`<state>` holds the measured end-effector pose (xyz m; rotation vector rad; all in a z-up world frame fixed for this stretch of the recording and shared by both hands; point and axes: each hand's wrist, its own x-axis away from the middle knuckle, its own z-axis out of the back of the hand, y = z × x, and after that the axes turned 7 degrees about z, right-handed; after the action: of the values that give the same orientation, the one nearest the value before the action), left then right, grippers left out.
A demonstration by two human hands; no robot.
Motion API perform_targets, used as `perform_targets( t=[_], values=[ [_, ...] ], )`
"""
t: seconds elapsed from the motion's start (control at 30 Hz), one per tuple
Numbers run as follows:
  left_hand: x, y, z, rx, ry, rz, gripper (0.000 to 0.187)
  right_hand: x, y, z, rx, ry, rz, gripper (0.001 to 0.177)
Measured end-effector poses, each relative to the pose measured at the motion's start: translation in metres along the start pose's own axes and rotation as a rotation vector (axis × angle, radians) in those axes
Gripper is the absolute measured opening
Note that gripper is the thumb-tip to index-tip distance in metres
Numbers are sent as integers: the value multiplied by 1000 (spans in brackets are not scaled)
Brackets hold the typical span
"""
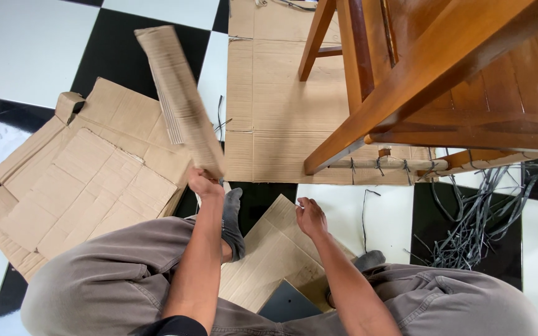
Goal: Wrapping a wooden chair leg with corrugated cardboard and securing it with plastic ties
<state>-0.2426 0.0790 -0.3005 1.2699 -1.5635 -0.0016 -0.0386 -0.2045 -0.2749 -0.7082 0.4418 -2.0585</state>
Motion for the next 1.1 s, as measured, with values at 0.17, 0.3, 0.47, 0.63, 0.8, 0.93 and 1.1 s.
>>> perform_targets(
  t=[0.17, 0.3, 0.47, 0.63, 0.8, 0.93, 1.1],
  values=[
    [29, -20, 8, -212, -221, 341, 23, -11, -14, 11, -102, 137, 50, 29],
    [64, -21, -5, -392, -509, 581, 36, -23, -54, 50, -572, 156, 62, 43],
    [101, -34, 0, -670, -616, 757, 38, -27, -112, 92, -1064, 187, 33, 62],
    [104, -61, 37, -1088, -769, 809, 41, -23, -128, 117, -1304, 267, 3, 67],
    [75, -88, 73, -1491, -775, 706, 51, -31, -108, 108, -1153, -38, 154, 89],
    [19, -130, 106, -1553, -807, 660, 55, -29, -102, 108, -1124, -106, 105, 85],
    [25, -116, 77, -1536, -809, 355, 64, -21, -118, 120, -936, -23, 135, 83]
  ],
)
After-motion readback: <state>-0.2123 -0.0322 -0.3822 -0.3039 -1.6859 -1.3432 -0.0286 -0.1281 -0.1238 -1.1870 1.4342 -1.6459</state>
